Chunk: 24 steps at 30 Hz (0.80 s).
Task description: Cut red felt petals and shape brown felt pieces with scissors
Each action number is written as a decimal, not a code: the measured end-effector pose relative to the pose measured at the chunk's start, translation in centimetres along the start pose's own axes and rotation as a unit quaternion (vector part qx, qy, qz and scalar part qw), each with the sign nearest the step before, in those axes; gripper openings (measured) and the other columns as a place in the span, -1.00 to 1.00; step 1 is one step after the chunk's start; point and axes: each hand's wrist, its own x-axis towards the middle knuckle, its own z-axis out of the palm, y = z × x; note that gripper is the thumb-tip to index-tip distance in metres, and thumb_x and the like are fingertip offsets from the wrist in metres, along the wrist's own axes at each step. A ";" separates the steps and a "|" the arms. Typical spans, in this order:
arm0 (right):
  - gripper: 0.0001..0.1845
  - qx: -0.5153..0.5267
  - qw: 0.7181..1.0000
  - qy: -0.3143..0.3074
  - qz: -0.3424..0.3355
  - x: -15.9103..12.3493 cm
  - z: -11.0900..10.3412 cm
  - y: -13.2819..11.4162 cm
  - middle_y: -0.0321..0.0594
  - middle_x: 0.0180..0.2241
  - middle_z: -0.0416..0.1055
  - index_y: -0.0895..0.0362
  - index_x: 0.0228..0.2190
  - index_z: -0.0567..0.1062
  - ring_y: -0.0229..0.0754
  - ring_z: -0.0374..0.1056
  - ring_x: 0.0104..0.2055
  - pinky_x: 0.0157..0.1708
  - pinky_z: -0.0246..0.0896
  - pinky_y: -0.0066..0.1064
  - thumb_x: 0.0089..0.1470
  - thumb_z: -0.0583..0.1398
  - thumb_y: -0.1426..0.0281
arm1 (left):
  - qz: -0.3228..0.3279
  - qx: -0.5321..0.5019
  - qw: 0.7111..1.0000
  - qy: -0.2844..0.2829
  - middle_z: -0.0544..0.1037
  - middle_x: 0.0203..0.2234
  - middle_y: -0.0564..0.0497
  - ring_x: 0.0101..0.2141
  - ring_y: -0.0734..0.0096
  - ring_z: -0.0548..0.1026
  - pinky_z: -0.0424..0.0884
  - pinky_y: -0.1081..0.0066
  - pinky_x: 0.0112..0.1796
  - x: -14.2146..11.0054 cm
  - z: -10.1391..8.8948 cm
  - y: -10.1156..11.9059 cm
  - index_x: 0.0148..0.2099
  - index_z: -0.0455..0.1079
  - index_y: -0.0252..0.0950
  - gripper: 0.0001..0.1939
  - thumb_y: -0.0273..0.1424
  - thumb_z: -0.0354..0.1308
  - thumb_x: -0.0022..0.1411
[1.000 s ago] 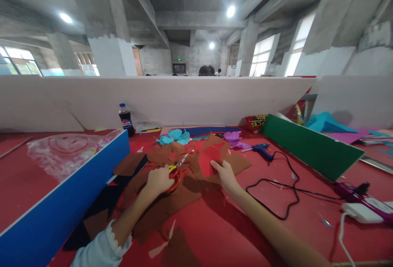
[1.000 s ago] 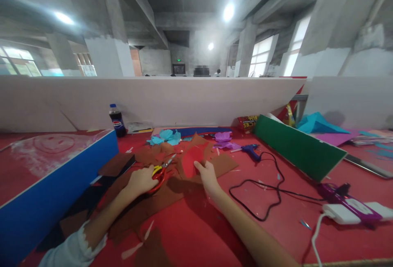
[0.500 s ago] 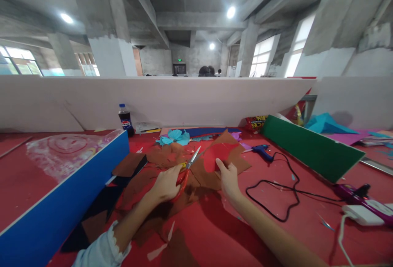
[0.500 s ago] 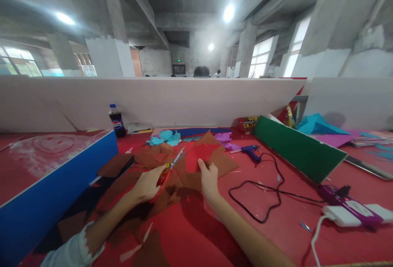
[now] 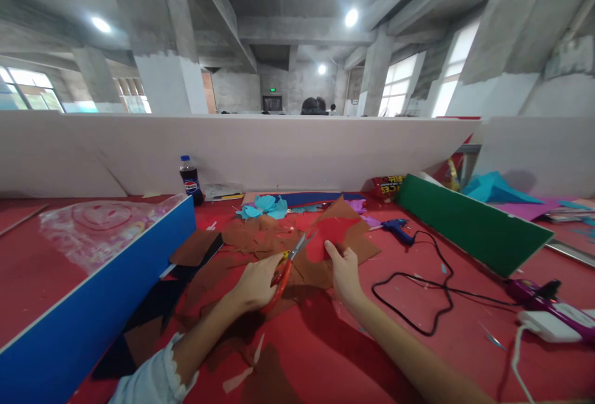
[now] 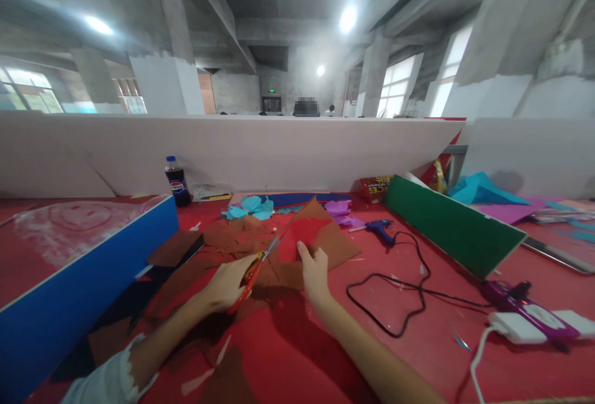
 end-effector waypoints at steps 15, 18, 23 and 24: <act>-0.69 -0.032 0.999 0.020 0.003 -0.1 0.0 0.6 -0.25 -0.53 0.37 0.19 -0.51 0.41 -0.26 0.19 -0.51 -0.54 0.06 -0.48 -0.12 0.16 0.16 | -0.006 -0.037 0.999 -0.030 0.45 -0.17 -0.01 -0.20 0.26 0.42 0.26 0.44 -0.28 -0.3 -0.9 1.1 0.09 0.13 -0.19 -0.46 -0.47 -0.05 -0.01; -0.69 -0.022 1.000 0.011 0.004 -0.2 0.1 0.5 -0.27 -0.54 0.35 0.20 -0.51 0.40 -0.28 0.17 -0.52 -0.53 0.07 -0.48 -0.12 0.16 0.17 | -0.017 -0.037 0.998 -0.044 0.44 -0.14 -0.01 -0.17 0.25 0.41 0.26 0.43 -0.25 -0.3 -0.9 1.2 0.10 0.10 -0.20 -0.43 -0.49 -0.06 -0.03; -0.70 -0.033 0.999 0.011 -0.002 -0.3 0.2 0.7 -0.27 -0.53 0.35 0.21 -0.50 0.41 -0.28 0.17 -0.50 -0.52 0.06 -0.48 -0.12 0.16 0.19 | -0.012 -0.044 0.999 -0.027 0.43 -0.12 -0.01 -0.18 0.26 0.41 0.26 0.43 -0.24 -0.2 -0.4 0.8 0.10 0.09 -0.19 -0.42 -0.47 -0.05 -0.04; -0.69 -0.034 0.999 0.011 -0.003 -0.4 0.2 0.7 -0.26 -0.52 0.36 0.21 -0.47 0.42 -0.27 0.18 -0.49 -0.52 0.06 -0.48 -0.11 0.15 0.19 | -0.013 -0.046 0.999 -0.025 0.43 -0.13 -0.01 -0.19 0.26 0.41 0.26 0.43 -0.24 -0.2 -0.3 0.8 0.10 0.09 -0.20 -0.41 -0.47 -0.04 -0.05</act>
